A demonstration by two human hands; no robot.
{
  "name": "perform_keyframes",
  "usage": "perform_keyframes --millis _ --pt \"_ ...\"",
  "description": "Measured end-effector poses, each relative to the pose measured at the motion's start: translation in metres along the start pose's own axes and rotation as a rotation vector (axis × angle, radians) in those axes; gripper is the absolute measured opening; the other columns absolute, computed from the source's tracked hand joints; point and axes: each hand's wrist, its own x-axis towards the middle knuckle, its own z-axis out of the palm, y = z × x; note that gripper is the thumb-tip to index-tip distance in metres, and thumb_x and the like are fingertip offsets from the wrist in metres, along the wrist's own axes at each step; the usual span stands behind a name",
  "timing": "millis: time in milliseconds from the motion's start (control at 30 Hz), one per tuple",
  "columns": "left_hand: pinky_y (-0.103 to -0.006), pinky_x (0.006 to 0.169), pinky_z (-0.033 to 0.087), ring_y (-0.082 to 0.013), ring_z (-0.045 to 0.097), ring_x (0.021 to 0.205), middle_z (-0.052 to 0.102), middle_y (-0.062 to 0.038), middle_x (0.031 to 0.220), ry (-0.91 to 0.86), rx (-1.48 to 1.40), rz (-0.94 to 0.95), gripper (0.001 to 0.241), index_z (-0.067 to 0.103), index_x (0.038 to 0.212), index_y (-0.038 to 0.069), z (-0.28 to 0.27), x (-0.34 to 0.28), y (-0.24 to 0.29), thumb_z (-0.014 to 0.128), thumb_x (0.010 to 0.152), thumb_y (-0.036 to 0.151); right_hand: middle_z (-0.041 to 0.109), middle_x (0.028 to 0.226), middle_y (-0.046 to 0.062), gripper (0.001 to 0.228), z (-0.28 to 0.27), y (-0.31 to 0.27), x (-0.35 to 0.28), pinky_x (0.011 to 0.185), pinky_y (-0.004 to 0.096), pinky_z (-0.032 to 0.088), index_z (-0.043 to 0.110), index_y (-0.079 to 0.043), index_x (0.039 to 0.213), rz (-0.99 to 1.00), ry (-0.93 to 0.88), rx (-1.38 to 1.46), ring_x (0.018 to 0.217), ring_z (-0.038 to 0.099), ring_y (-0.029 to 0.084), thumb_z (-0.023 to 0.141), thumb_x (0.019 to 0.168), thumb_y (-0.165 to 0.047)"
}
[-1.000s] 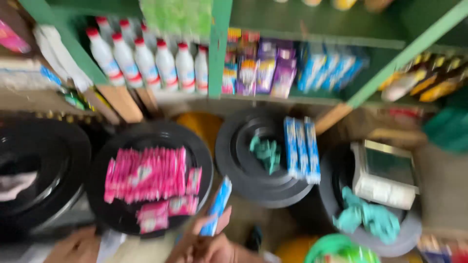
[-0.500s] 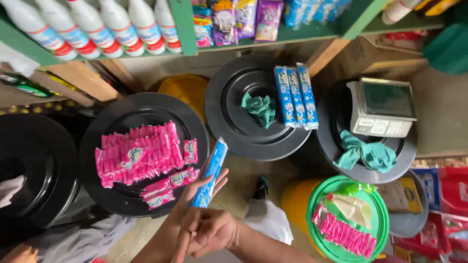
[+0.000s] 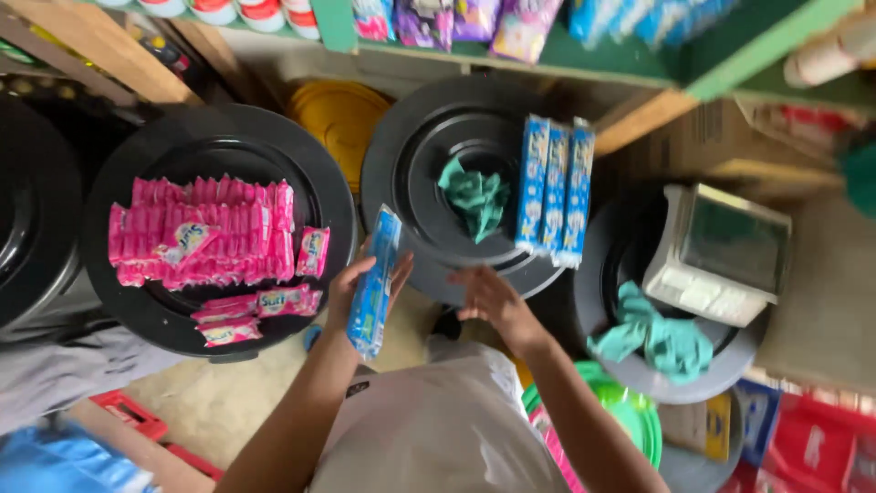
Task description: Cleaning detergent bars with a cloth and arranging them on store shelves.
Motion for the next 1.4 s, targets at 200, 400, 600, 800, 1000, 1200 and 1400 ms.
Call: perform_keyframes --millis 200,400,600,800,1000,1200,1400 --pt "-0.0495 0.122 0.034 -0.0381 0.04 0.147 0.037 -0.021 0.159 0.296 0.928 0.664 0.083 0.036 0.161 0.009 -0.002 0.041 -0.031 0.072 0.087 0.007 0.061 0.127 0.008 0.058 0.05 -0.068 0.014 0.088 0.04 0.061 0.049 -0.009 0.141 0.378 -0.232 0.097 0.1 0.067 0.02 0.05 0.1 -0.051" --pt "-0.0429 0.121 0.03 -0.0345 0.032 0.151 0.028 -0.023 0.164 0.364 1.186 1.009 0.103 0.014 0.163 0.004 0.084 -0.007 -0.008 0.081 0.087 0.022 0.065 0.121 0.014 0.053 0.069 -0.048 0.047 0.084 0.04 0.062 0.047 0.001 0.138 0.33 -0.369 -0.065 0.101 0.069 0.021 0.066 0.1 -0.03" --pt "-0.0338 0.109 0.045 -0.0198 0.054 0.128 0.053 -0.014 0.143 0.148 0.745 0.877 0.075 0.029 0.159 0.004 0.082 -0.037 0.074 0.07 0.097 0.017 0.067 0.127 0.011 0.045 0.134 -0.085 0.074 0.084 0.034 0.061 0.05 -0.001 0.138 0.227 -0.402 -0.06 0.1 0.068 0.018 0.064 0.098 -0.017" --pt "-0.0299 0.095 0.052 -0.0136 0.061 0.107 0.065 -0.008 0.117 -0.009 0.899 0.85 0.037 0.057 0.131 -0.002 0.096 -0.073 0.167 0.066 0.101 0.018 0.066 0.107 0.01 0.041 0.227 -0.127 0.11 0.076 0.033 0.06 0.051 0.001 0.14 -0.077 -0.38 -0.237 0.094 0.071 0.018 0.062 0.102 -0.009" --pt "-0.0234 0.092 0.048 -0.0084 0.06 0.102 0.068 -0.003 0.114 -0.165 1.065 0.868 0.04 0.063 0.128 -0.001 0.223 -0.073 0.268 0.061 0.105 0.031 0.067 0.095 0.012 0.05 0.305 -0.222 0.131 0.07 0.033 0.062 0.044 0.001 0.145 -0.299 -0.276 -0.146 0.077 0.073 0.019 0.061 0.102 -0.017" --pt "-0.0261 0.081 0.051 -0.0093 0.062 0.097 0.067 -0.001 0.113 -0.345 1.188 0.709 0.055 0.06 0.136 0.003 0.351 -0.069 0.309 0.055 0.101 0.045 0.07 0.097 0.013 0.056 0.328 -0.295 0.163 0.07 0.031 0.06 0.048 0.006 0.144 -0.526 -0.046 -0.098 0.079 0.074 0.02 0.059 0.103 -0.031" --pt "-0.0212 0.077 0.051 -0.0087 0.062 0.094 0.069 -0.002 0.113 -0.444 1.197 0.805 0.061 0.059 0.143 0.005 0.366 -0.05 0.328 0.057 0.102 0.049 0.068 0.101 0.012 0.061 0.353 -0.333 0.159 0.069 0.032 0.059 0.048 0.002 0.145 -0.548 -0.004 -0.136 0.081 0.074 0.02 0.063 0.098 -0.034"
